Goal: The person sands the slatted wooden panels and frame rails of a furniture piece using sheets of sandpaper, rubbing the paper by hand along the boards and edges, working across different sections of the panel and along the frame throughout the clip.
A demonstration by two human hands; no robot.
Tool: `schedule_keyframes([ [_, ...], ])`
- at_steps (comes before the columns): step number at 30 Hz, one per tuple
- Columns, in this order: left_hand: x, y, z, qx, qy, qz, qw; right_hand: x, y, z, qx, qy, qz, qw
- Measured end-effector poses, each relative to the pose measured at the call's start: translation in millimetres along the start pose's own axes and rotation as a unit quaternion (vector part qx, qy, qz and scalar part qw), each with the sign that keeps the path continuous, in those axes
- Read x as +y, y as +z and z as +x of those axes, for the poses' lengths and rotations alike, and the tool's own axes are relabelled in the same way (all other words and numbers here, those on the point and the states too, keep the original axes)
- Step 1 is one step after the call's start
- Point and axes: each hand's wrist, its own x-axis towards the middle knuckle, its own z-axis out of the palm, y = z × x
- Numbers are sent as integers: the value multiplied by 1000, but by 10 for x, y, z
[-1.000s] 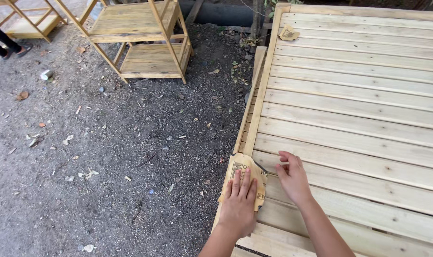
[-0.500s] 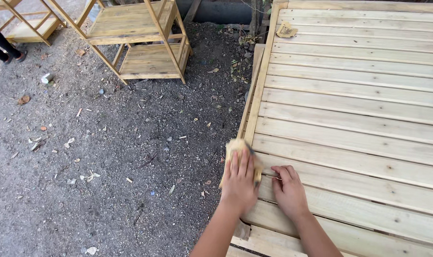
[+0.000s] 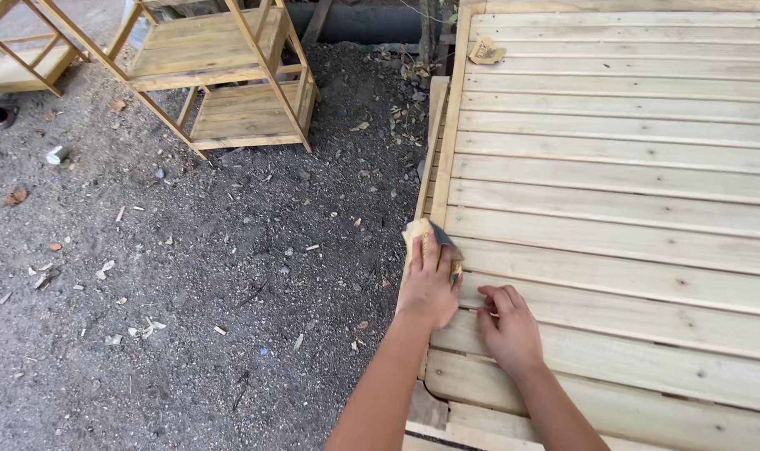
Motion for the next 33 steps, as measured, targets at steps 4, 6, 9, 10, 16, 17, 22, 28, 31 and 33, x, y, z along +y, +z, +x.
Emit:
schedule_keyframes([
  [4, 87, -14, -986, -26, 0, -9, 1000, -9, -9, -24, 10, -14, -3, 1000],
  [6, 115, -27, -1248, -11, 6, -13, 1000, 4, 13, -17, 11, -20, -8, 1000],
  [9, 118, -72, -1030, -132, -47, 19, 990, 33, 54, 11, 24, -57, -32, 998],
  [10, 114, -96, -833, -103, -50, 2, 993, 42, 58, 21, 22, -61, -37, 997],
  [16, 137, -184, -326, 16, -50, -23, 998, 61, 23, 38, 15, -58, -14, 998],
  [17, 149, -163, -487, 25, -47, -24, 998, 61, 14, 34, 17, -61, -6, 998],
  [22, 163, 46, -1309, -61, -57, 12, 996, 75, 24, 34, 14, -76, -24, 997],
  [28, 47, 120, -436, -25, -43, 46, 998, 87, 50, 68, 4, -74, -24, 997],
  [31, 50, -10, 10, -7, -38, 31, 999, 75, 29, 77, 13, -81, -32, 996],
  [33, 81, -94, -47, -5, -41, 18, 999, 64, 12, 73, 17, -83, -36, 996],
])
